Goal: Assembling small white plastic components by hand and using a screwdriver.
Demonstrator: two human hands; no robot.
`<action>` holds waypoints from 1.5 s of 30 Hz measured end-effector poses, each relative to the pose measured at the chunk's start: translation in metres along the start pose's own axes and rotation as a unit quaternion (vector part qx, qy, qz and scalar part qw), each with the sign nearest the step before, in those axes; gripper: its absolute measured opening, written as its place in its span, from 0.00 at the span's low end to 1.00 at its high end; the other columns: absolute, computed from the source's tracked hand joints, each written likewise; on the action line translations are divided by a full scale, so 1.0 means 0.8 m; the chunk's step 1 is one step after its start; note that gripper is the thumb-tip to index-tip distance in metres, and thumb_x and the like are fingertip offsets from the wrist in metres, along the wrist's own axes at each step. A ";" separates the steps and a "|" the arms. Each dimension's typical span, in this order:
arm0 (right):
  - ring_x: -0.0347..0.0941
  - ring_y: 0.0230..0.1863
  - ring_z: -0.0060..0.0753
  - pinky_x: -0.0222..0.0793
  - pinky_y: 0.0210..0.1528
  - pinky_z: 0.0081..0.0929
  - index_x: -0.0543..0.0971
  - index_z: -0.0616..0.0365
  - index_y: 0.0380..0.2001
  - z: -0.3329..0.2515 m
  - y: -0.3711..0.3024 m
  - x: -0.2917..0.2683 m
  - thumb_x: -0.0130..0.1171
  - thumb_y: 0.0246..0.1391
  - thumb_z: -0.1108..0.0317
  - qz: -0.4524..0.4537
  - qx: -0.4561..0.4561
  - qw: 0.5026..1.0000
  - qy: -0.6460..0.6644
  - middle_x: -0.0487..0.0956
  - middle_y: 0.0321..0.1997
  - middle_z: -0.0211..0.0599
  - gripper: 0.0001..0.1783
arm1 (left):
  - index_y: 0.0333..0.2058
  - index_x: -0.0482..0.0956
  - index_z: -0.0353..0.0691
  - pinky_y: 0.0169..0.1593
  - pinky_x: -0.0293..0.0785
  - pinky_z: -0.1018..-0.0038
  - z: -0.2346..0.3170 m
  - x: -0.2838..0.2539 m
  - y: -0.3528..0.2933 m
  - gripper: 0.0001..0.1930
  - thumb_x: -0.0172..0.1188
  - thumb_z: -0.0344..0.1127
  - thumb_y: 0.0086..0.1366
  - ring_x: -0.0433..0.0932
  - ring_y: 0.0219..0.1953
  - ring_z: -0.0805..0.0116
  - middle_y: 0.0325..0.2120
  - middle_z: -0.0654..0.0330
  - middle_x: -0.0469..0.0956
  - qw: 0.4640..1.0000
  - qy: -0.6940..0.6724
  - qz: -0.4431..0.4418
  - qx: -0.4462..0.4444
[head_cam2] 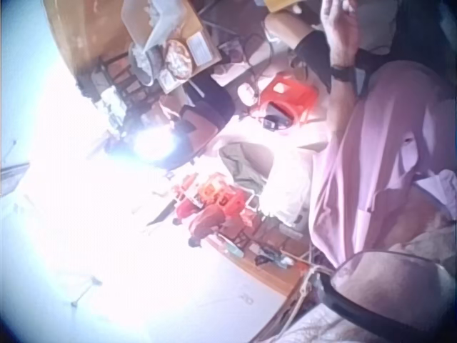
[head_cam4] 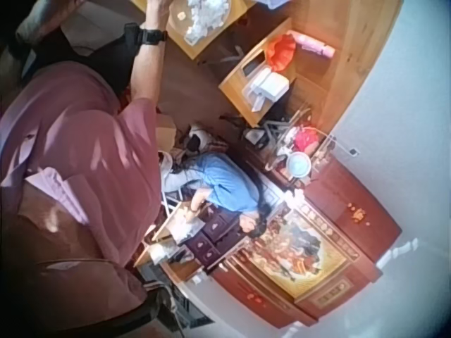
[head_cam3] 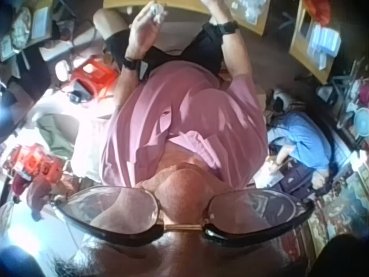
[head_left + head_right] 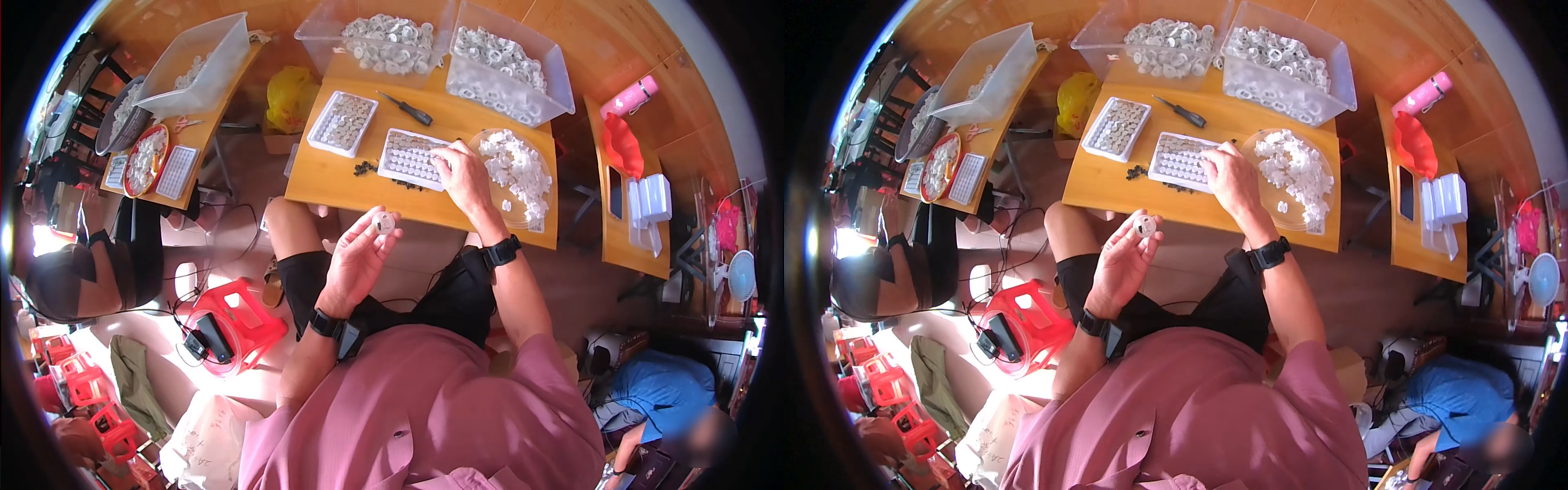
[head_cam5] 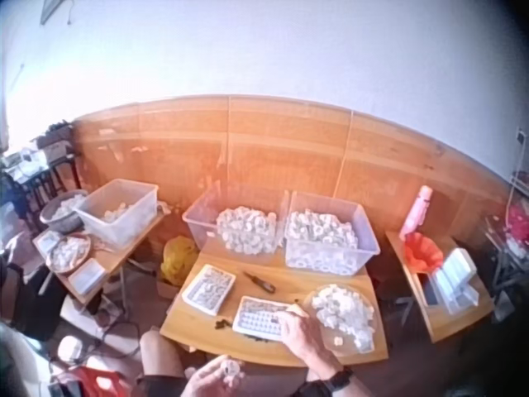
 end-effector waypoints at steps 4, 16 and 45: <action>0.79 0.39 0.47 0.75 0.42 0.40 0.84 0.54 0.36 -0.001 0.004 0.006 0.59 0.55 0.69 -0.023 -0.014 1.000 -0.004 0.80 0.38 0.40 0.08 | 0.59 0.70 0.34 0.57 0.76 0.71 -0.001 0.004 0.000 0.19 0.55 0.29 0.71 0.78 0.51 0.58 0.55 0.44 0.74 1.000 -0.013 0.002 0.001; 0.80 0.26 0.35 0.73 0.29 0.27 0.84 0.61 0.33 -0.091 -0.039 -0.034 0.62 0.53 0.74 -0.064 0.008 0.974 0.217 0.84 0.30 0.41 0.05 | 0.56 0.73 0.35 0.55 0.77 0.71 -0.004 0.006 0.007 0.17 0.56 0.30 0.70 0.80 0.50 0.59 0.50 0.48 0.78 1.000 0.012 0.016 -0.020; 0.77 0.26 0.39 0.72 0.29 0.35 0.80 0.51 0.26 -0.125 -0.082 -0.023 0.63 0.51 0.70 -0.032 -0.128 0.987 0.091 0.77 0.27 0.31 0.01 | 0.55 0.74 0.35 0.55 0.76 0.71 -0.012 -0.005 0.008 0.15 0.56 0.29 0.70 0.80 0.45 0.71 0.47 0.59 0.80 0.998 0.044 0.032 -0.016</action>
Point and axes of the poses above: each hand's wrist, its own y-axis towards the middle knuckle, its own x-axis out of the palm, z = x × y, the point moved 4 cm from there along y, towards the middle knuckle
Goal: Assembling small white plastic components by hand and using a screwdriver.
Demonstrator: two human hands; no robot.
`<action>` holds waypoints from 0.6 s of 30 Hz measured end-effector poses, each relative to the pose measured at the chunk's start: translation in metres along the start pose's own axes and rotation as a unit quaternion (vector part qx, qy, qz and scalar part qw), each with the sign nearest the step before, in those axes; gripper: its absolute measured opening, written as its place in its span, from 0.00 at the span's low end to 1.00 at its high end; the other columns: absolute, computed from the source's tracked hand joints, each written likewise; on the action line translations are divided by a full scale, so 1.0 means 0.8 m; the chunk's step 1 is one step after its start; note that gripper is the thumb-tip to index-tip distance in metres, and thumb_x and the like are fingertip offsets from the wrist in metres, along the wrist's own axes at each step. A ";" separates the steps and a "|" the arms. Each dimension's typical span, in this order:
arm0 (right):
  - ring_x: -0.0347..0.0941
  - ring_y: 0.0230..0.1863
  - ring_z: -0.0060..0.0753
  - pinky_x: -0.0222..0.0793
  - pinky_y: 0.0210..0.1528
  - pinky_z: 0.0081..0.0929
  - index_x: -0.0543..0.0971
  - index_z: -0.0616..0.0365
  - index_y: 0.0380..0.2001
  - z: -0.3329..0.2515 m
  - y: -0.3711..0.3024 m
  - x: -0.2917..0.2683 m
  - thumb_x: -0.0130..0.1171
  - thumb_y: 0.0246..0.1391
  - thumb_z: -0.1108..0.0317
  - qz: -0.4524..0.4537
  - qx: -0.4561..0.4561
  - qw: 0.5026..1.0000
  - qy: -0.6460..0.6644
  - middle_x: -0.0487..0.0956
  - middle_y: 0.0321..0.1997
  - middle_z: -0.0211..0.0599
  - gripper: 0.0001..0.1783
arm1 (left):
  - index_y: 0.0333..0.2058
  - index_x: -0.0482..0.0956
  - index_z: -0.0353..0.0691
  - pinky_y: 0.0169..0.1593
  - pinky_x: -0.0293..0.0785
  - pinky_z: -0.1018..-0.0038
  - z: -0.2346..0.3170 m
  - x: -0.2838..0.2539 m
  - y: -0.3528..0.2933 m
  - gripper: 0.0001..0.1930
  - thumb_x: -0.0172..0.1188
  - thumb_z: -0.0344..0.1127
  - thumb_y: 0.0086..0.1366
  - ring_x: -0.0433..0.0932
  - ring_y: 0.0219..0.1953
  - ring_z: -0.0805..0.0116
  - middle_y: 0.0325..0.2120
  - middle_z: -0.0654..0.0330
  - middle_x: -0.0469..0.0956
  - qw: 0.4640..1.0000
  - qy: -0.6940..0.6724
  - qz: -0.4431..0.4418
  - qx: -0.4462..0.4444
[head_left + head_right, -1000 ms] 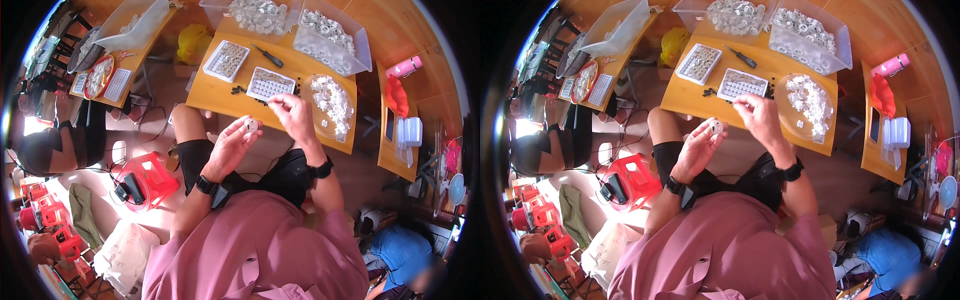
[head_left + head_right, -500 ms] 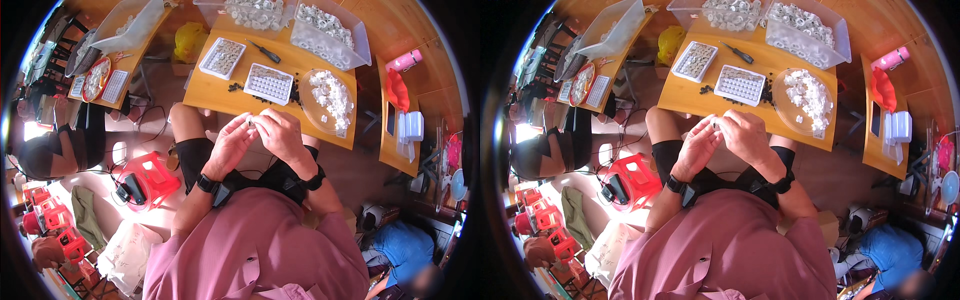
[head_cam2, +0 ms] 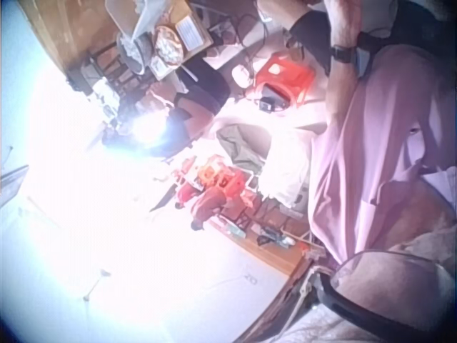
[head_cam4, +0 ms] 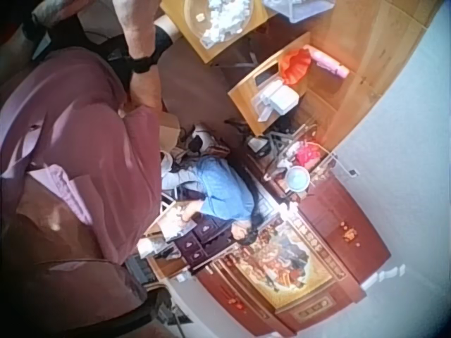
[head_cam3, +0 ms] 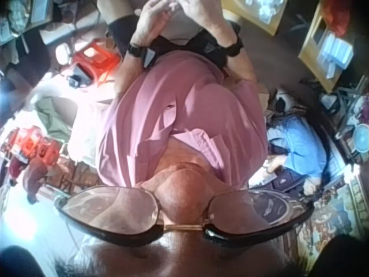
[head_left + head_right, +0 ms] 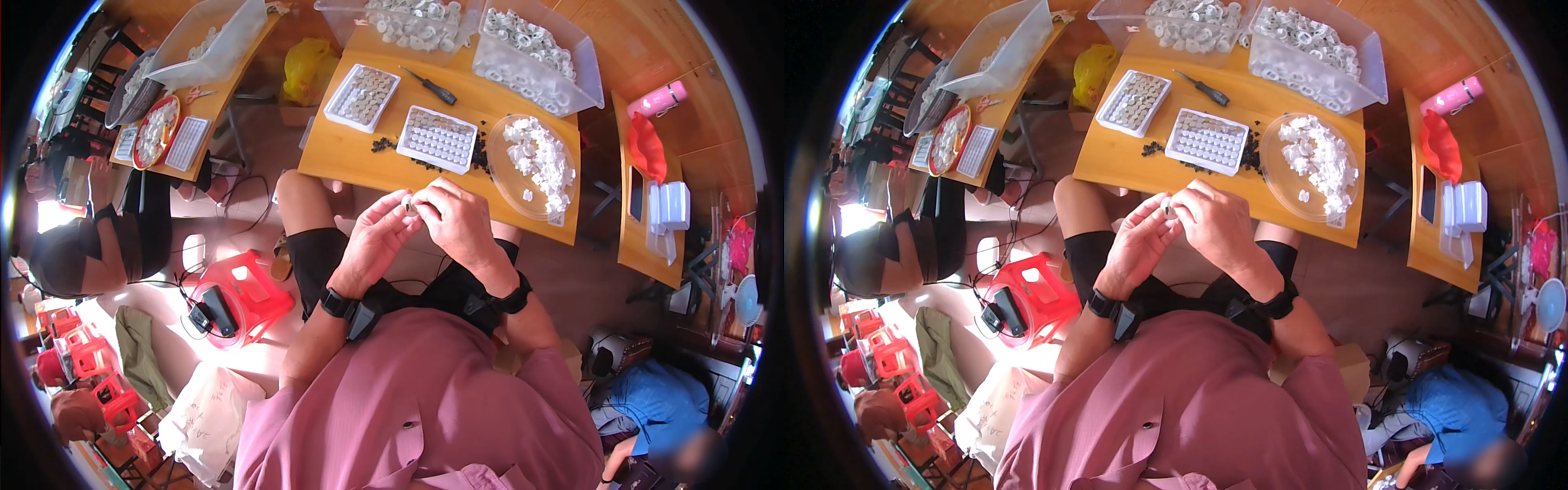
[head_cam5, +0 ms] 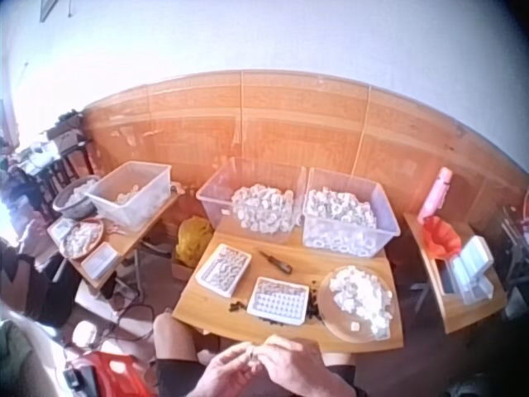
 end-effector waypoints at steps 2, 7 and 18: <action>0.77 0.26 0.40 0.72 0.29 0.35 0.80 0.52 0.26 0.002 -0.001 0.000 0.63 0.51 0.70 0.006 0.033 0.999 0.003 0.78 0.27 0.31 0.02 | 0.54 0.74 0.35 0.55 0.76 0.71 0.000 0.002 0.000 0.15 0.56 0.29 0.70 0.80 0.45 0.71 0.47 0.59 0.80 1.000 0.006 0.000 0.002; 0.77 0.28 0.41 0.73 0.30 0.35 0.82 0.53 0.29 0.001 0.005 -0.006 0.62 0.53 0.70 -0.007 0.003 1.000 0.009 0.78 0.29 0.32 0.01 | 0.54 0.75 0.36 0.55 0.76 0.70 0.000 -0.002 0.001 0.14 0.56 0.30 0.70 0.81 0.46 0.67 0.47 0.55 0.80 0.999 -0.031 -0.006 0.006; 0.79 0.39 0.44 0.77 0.38 0.39 0.81 0.50 0.48 0.141 0.054 -0.002 0.57 0.54 0.75 0.030 0.122 0.976 -0.180 0.76 0.38 0.38 0.18 | 0.55 0.74 0.37 0.54 0.76 0.70 0.007 0.000 -0.008 0.16 0.56 0.32 0.70 0.80 0.48 0.60 0.50 0.50 0.78 1.000 -0.018 0.001 0.010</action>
Point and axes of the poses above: each hand's wrist, its own y-axis towards the middle knuckle, its own x-axis out of the palm, z = x × y, the point moved 4 cm from there along y, towards the middle knuckle
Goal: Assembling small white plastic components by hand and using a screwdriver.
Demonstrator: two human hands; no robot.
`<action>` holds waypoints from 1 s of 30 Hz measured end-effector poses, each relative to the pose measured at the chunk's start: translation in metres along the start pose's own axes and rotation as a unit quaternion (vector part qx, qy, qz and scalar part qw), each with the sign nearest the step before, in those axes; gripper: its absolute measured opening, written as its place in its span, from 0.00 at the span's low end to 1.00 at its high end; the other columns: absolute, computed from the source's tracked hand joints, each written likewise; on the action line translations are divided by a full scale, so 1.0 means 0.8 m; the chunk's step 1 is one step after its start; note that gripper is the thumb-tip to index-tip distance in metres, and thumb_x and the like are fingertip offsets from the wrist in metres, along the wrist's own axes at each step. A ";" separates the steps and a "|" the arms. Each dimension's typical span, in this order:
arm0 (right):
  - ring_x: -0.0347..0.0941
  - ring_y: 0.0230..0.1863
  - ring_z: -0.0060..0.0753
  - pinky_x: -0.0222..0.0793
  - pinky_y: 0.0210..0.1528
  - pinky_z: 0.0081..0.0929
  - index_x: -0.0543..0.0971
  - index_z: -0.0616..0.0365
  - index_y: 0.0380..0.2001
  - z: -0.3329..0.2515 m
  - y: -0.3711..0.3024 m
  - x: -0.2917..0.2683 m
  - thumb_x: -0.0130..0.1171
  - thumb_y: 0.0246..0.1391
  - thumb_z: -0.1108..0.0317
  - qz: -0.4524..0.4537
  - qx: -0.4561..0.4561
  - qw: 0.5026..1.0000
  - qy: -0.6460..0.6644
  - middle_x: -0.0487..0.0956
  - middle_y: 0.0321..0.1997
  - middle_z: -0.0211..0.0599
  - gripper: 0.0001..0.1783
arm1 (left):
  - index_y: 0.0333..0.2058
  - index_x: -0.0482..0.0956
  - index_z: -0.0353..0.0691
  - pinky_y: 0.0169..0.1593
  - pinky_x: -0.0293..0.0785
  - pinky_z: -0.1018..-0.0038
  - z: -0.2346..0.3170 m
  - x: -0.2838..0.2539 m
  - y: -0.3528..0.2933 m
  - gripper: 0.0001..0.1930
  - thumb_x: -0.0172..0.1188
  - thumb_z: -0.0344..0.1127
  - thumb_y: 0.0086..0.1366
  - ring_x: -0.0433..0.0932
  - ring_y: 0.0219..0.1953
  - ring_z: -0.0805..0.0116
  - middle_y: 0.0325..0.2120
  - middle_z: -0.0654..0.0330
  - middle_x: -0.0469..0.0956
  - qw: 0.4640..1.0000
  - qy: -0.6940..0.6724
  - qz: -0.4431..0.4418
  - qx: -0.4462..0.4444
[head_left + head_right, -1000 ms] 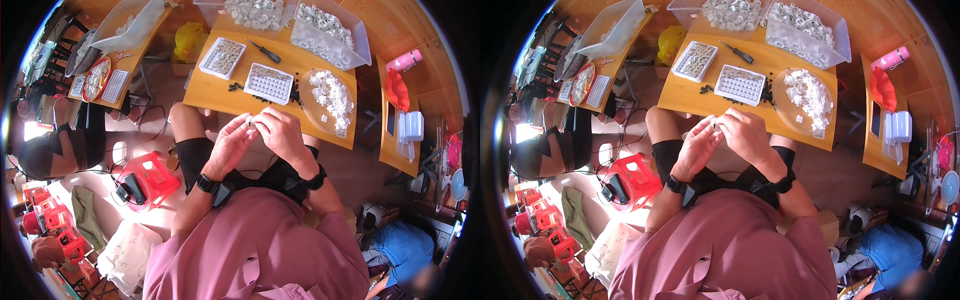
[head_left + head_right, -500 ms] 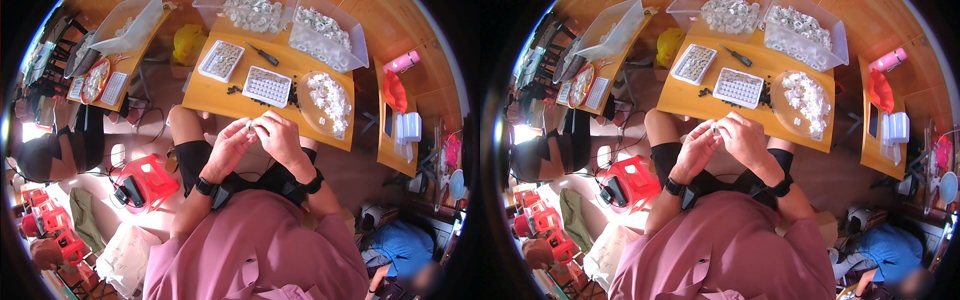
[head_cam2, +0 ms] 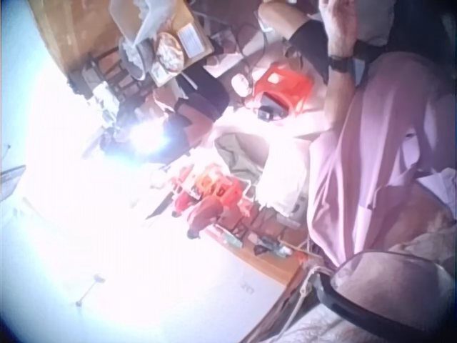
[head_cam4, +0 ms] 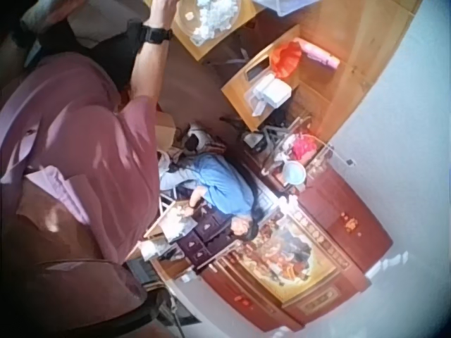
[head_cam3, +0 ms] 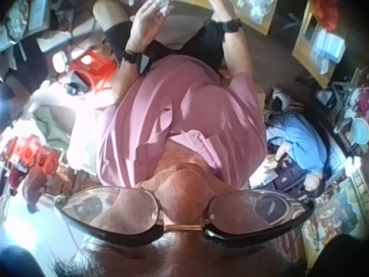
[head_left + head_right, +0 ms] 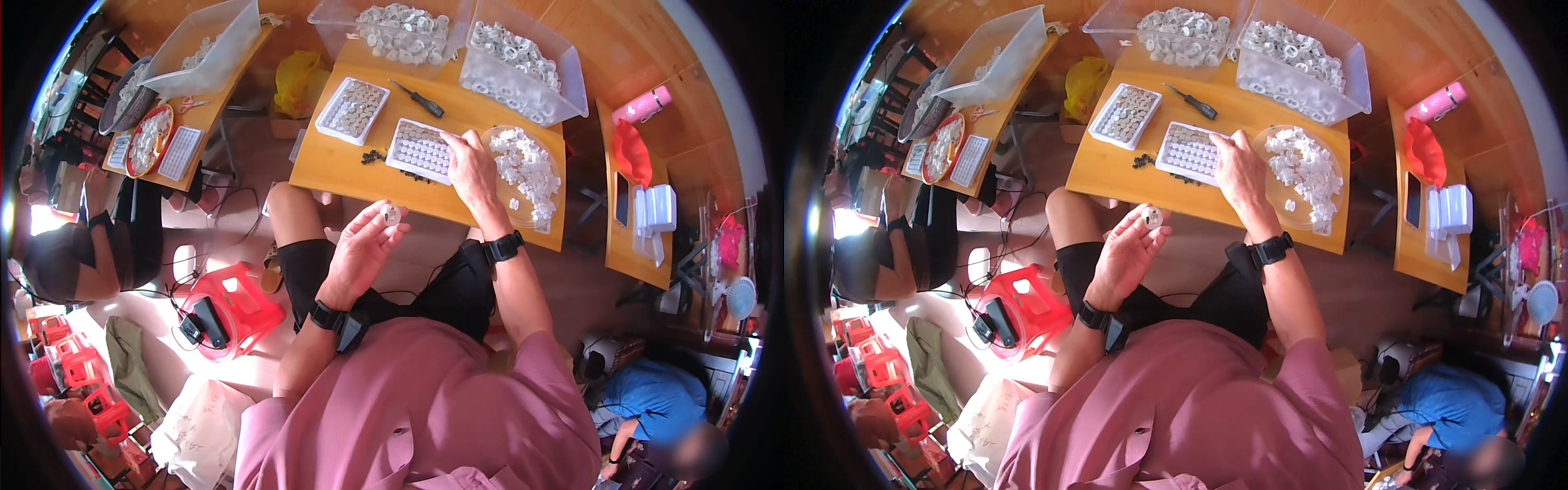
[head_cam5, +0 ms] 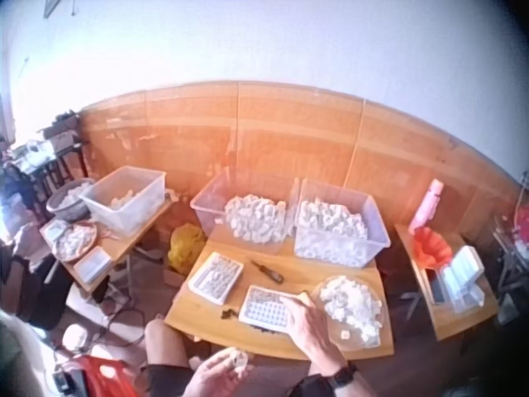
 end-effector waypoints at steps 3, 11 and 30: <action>0.79 0.38 0.44 0.77 0.37 0.39 0.83 0.51 0.45 0.005 -0.001 0.008 0.58 0.52 0.75 -0.007 -0.010 1.000 -0.009 0.76 0.38 0.38 0.16 | 0.56 0.71 0.36 0.56 0.76 0.70 0.000 -0.005 0.000 0.17 0.56 0.32 0.70 0.80 0.49 0.60 0.52 0.48 0.77 1.000 0.009 -0.006 0.002; 0.79 0.39 0.46 0.76 0.39 0.40 0.83 0.54 0.38 0.001 -0.003 -0.003 0.58 0.54 0.72 0.008 -0.008 0.998 0.060 0.79 0.38 0.38 0.09 | 0.57 0.70 0.34 0.58 0.76 0.70 0.001 -0.001 0.003 0.18 0.56 0.32 0.70 0.80 0.50 0.58 0.52 0.45 0.76 1.000 -0.005 -0.010 -0.003; 0.79 0.40 0.50 0.75 0.42 0.41 0.84 0.55 0.34 0.016 0.006 0.004 0.57 0.54 0.69 -0.035 0.056 0.995 0.074 0.82 0.37 0.43 0.08 | 0.59 0.67 0.34 0.60 0.75 0.69 0.002 0.010 0.006 0.21 0.56 0.30 0.70 0.77 0.54 0.54 0.56 0.40 0.72 0.998 -0.042 -0.031 -0.021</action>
Point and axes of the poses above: each hand's wrist, its own y-axis towards the middle knuckle, its own x-axis out of the palm, z = x × y, the point moved 4 cm from there along y, towards the middle knuckle
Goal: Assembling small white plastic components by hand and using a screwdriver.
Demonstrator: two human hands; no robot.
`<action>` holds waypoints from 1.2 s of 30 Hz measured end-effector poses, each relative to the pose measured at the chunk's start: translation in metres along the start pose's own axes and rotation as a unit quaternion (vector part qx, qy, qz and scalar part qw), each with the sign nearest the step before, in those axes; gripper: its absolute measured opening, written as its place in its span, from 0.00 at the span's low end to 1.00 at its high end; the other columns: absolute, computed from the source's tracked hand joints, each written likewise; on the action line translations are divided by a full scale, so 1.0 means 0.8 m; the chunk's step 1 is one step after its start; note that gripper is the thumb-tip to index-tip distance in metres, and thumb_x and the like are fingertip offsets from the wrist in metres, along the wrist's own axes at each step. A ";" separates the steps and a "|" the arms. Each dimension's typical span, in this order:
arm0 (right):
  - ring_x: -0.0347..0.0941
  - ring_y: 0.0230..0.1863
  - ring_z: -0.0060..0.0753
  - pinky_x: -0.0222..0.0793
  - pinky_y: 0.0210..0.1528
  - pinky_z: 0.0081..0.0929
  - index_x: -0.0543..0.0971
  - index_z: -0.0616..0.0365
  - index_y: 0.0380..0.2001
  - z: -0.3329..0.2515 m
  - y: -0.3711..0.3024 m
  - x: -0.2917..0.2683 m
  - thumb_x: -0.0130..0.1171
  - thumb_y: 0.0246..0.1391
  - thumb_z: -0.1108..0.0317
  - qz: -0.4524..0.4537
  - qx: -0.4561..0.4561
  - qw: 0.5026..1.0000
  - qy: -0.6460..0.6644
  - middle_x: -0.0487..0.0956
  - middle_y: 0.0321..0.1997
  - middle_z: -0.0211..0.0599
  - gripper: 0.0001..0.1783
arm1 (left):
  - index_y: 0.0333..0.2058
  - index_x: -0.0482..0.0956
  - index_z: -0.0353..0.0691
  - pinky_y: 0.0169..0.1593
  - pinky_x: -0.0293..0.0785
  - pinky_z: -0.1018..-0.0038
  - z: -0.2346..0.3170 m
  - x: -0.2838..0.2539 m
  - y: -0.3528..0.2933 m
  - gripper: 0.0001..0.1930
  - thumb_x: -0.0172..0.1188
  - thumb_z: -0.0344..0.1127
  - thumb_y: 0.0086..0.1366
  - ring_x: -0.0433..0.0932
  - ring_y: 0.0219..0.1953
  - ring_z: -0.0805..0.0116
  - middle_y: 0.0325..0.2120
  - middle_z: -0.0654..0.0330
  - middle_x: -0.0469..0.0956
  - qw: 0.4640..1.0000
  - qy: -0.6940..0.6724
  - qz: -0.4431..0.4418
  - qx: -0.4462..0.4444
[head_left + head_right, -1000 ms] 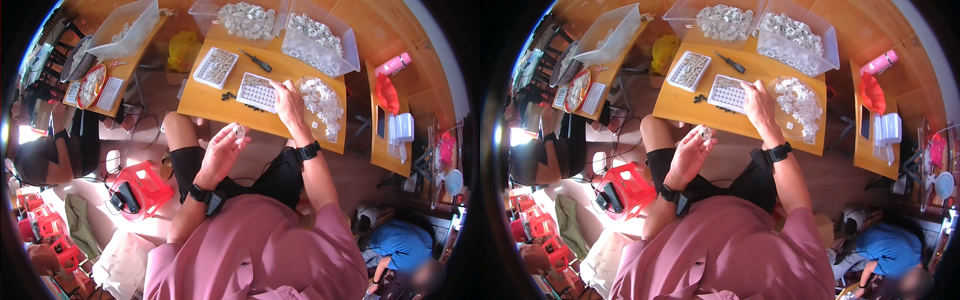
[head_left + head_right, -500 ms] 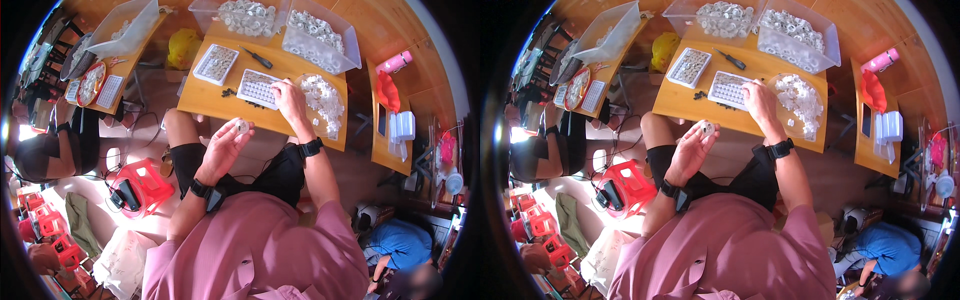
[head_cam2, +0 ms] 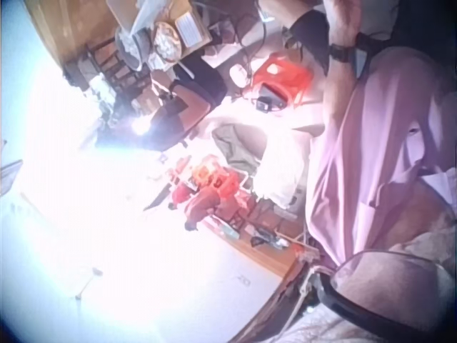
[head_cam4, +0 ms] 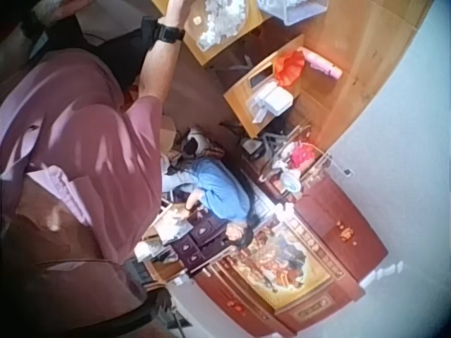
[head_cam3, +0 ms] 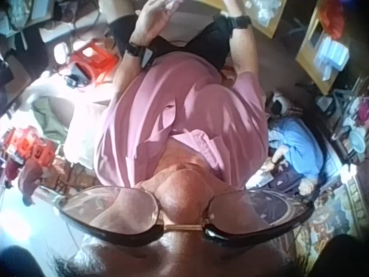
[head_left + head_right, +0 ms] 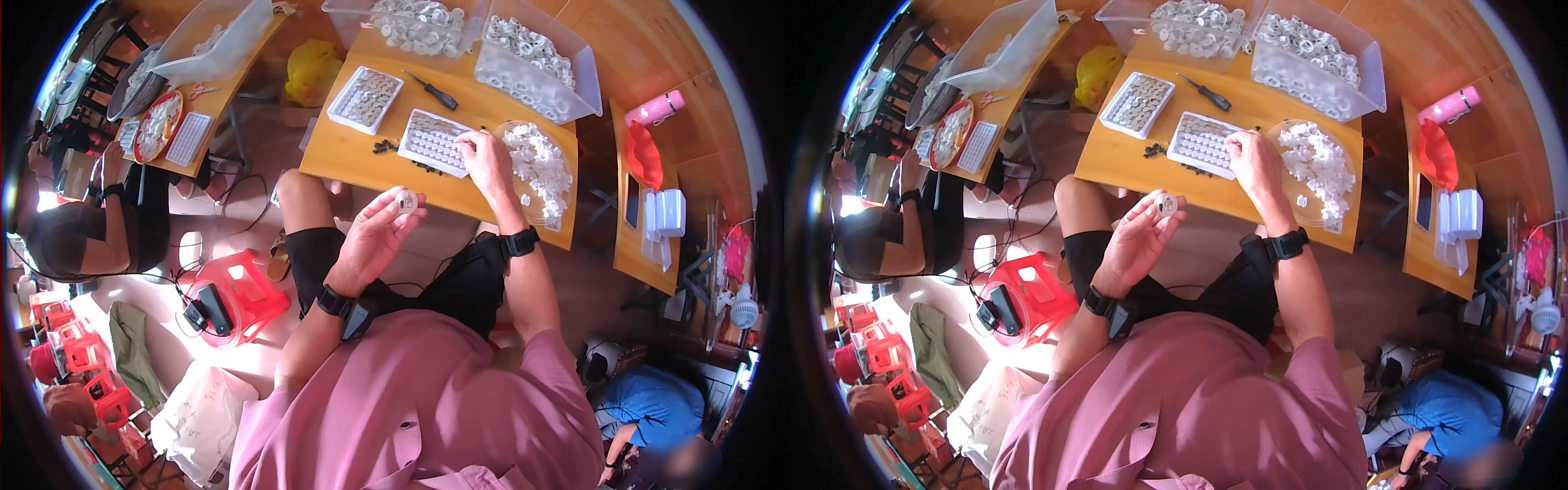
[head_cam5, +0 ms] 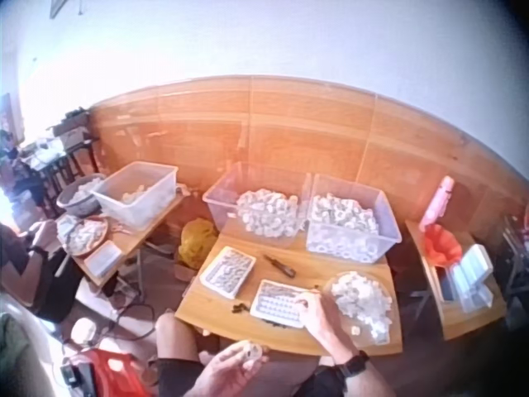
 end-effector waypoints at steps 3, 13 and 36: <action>0.79 0.40 0.50 0.75 0.43 0.41 0.85 0.53 0.34 0.004 0.001 0.000 0.58 0.54 0.69 -0.003 0.014 1.000 0.000 0.82 0.38 0.44 0.08 | 0.59 0.67 0.34 0.59 0.75 0.69 -0.002 -0.004 0.001 0.21 0.56 0.30 0.70 0.77 0.54 0.53 0.56 0.40 0.72 1.000 -0.001 -0.003 0.000; 0.79 0.37 0.46 0.74 0.40 0.37 0.85 0.53 0.34 -0.005 -0.002 -0.003 0.61 0.53 0.66 -0.004 -0.005 1.000 -0.030 0.82 0.36 0.39 0.07 | 0.59 0.67 0.34 0.59 0.76 0.70 -0.002 -0.003 -0.001 0.20 0.56 0.31 0.70 0.78 0.54 0.54 0.56 0.41 0.72 1.000 0.003 0.006 0.007; 0.76 0.28 0.36 0.72 0.31 0.32 0.81 0.53 0.30 -0.129 -0.105 -0.031 0.66 0.47 0.74 0.055 -0.274 0.956 0.085 0.78 0.27 0.30 0.05 | 0.55 0.73 0.34 0.59 0.77 0.66 -0.006 -0.005 0.001 0.15 0.55 0.30 0.72 0.81 0.47 0.69 0.47 0.59 0.79 0.999 0.015 0.017 0.022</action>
Point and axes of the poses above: each hand's wrist, its own y-axis towards the middle knuckle, its own x-axis out of the palm, z = x × y, the point moved 4 cm from there along y, towards the middle knuckle
